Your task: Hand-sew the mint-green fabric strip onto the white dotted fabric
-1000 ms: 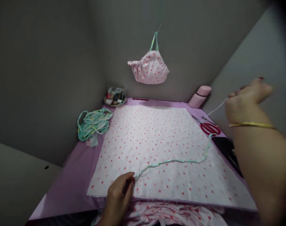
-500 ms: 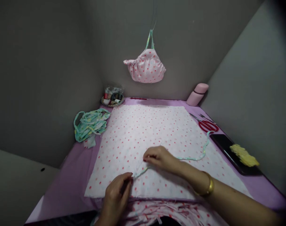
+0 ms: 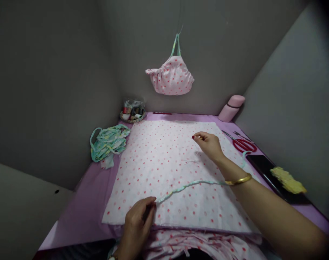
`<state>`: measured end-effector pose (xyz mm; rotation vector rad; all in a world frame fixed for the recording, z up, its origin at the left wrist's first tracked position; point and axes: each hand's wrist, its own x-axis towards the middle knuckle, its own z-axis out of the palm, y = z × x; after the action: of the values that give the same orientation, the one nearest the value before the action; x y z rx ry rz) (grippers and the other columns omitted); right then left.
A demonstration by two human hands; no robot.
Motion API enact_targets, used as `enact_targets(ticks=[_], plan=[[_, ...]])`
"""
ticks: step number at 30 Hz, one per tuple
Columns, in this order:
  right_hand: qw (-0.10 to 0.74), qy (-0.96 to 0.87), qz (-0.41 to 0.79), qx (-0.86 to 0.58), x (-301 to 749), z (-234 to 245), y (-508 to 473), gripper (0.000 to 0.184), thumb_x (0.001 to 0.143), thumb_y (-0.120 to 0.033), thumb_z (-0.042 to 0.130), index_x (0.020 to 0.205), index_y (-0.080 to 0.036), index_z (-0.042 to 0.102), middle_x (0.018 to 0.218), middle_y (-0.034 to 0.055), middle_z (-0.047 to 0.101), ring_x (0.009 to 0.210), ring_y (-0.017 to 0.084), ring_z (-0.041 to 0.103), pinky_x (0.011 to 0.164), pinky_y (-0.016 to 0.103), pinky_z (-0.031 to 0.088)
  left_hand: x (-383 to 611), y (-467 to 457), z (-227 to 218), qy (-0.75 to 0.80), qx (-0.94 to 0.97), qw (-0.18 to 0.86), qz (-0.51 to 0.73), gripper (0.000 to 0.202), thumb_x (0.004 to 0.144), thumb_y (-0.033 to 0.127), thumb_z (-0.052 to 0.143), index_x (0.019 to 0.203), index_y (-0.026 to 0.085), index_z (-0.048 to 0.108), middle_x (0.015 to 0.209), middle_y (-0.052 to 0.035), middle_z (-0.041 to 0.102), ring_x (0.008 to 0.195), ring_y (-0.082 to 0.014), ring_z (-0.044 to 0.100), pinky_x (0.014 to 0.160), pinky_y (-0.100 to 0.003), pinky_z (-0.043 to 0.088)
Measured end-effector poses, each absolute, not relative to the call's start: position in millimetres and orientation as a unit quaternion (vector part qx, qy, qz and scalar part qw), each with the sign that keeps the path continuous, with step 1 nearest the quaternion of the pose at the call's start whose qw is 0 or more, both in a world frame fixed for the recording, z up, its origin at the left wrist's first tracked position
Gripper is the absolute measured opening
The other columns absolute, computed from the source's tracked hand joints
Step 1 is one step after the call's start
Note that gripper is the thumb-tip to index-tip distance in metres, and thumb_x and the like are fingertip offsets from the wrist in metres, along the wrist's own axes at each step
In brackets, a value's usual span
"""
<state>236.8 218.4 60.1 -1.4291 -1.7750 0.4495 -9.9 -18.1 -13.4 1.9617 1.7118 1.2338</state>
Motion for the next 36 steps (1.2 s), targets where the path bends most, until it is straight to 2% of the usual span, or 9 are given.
enact_targets(ticks=[4,8,10,12,14,18,31,34,36], plan=[[0.371,-0.714,0.14,-0.577,239.2,53.8,219.0,0.022,0.076,-0.033,0.053,0.076,-0.015,0.066,0.05,-0.0014,0.047,0.047,0.013,0.041,0.051,0.027,0.029,-9.8,-17.4,-14.1,0.588,0.675,0.137,0.425,0.017,0.085,0.019,0.053,0.1,0.021,0.061,0.09,-0.0041,0.073,0.081,-0.0173,0.07,0.072,-0.029,0.058],[0.328,-0.774,0.147,-0.521,217.3,44.7,166.5,0.022,0.079,-0.03,0.056,0.094,-0.019,0.066,0.068,0.0021,0.061,0.059,0.016,0.052,0.06,0.028,0.037,-9.4,-17.8,-14.9,0.599,0.662,0.148,0.425,0.017,0.085,0.021,0.053,0.099,0.021,0.062,0.089,-0.0045,0.073,0.081,-0.0182,0.07,0.072,-0.029,0.058],[0.272,-0.848,0.193,-0.413,201.4,34.7,127.6,0.018,0.084,-0.03,0.053,0.092,-0.02,0.066,0.081,0.0041,0.065,0.071,0.016,0.058,0.067,0.027,0.041,-9.3,-18.0,-14.9,0.604,0.654,0.164,0.426,0.016,0.085,0.022,0.054,0.099,0.021,0.062,0.089,-0.0043,0.073,0.081,-0.018,0.07,0.072,-0.029,0.058],[0.19,-0.894,0.229,-0.335,188.6,22.8,94.6,0.016,0.085,-0.03,0.055,0.092,-0.02,0.065,0.082,0.004,0.066,0.075,0.016,0.059,0.066,0.025,0.042,-9.1,-17.7,-14.5,0.607,0.643,0.184,0.43,0.016,0.084,0.022,0.055,0.099,0.022,0.062,0.088,-0.0033,0.073,0.08,-0.0172,0.07,0.072,-0.028,0.058],[0.159,-0.902,0.241,-0.321,181.8,12.8,75.7,0.012,0.087,-0.025,0.055,0.087,-0.019,0.065,0.079,0.0034,0.065,0.073,0.016,0.06,0.065,0.025,0.042,-8.7,-17.2,-13.4,0.607,0.631,0.203,0.439,0.016,0.083,0.022,0.057,0.099,0.022,0.061,0.085,-0.0019,0.073,0.077,-0.0163,0.07,0.071,-0.026,0.058],[0.167,-0.892,0.252,-0.335,182.0,6.1,73.0,0.015,0.087,-0.017,0.052,0.081,-0.018,0.065,0.076,0.002,0.065,0.071,0.014,0.06,0.063,0.023,0.041,-6.7,-16.9,-10.9,0.607,0.601,0.245,0.459,0.02,0.084,0.022,0.057,0.103,0.022,0.058,0.081,-0.0005,0.072,0.072,-0.015,0.07,0.066,-0.024,0.058],[0.171,-0.886,0.256,-0.348,183.3,8.4,71.0,0.017,0.088,-0.021,0.05,0.081,-0.017,0.066,0.076,0.0038,0.065,0.072,0.016,0.06,0.064,0.025,0.041,-6.3,-21.0,-14.3,0.623,0.569,0.268,0.465,0.023,0.083,0.024,0.058,0.106,0.023,0.057,0.082,-0.0006,0.07,0.073,-0.0152,0.068,0.068,-0.027,0.056],[0.179,-0.856,0.315,-0.37,181.9,14.1,72.1,0.012,0.085,-0.022,0.055,0.089,-0.017,0.065,0.077,0.003,0.066,0.07,0.015,0.06,0.063,0.024,0.042,-5.9,-21.4,-14.6,0.634,0.562,0.277,0.453,0.022,0.084,0.025,0.056,0.106,0.024,0.056,0.084,-0.0005,0.069,0.076,-0.0154,0.067,0.071,-0.028,0.055],[0.193,-0.839,0.353,-0.366,177.3,17.4,71.8,0.019,0.084,-0.022,0.056,0.1,-0.018,0.064,0.084,0.0036,0.069,0.073,0.015,0.061,0.066,0.024,0.043,-5.8,-20.4,-12.9,0.636,0.557,0.294,0.447,0.022,0.084,0.025,0.055,0.106,0.023,0.056,0.085,-0.0008,0.069,0.078,-0.0157,0.067,0.073,-0.028,0.054]])
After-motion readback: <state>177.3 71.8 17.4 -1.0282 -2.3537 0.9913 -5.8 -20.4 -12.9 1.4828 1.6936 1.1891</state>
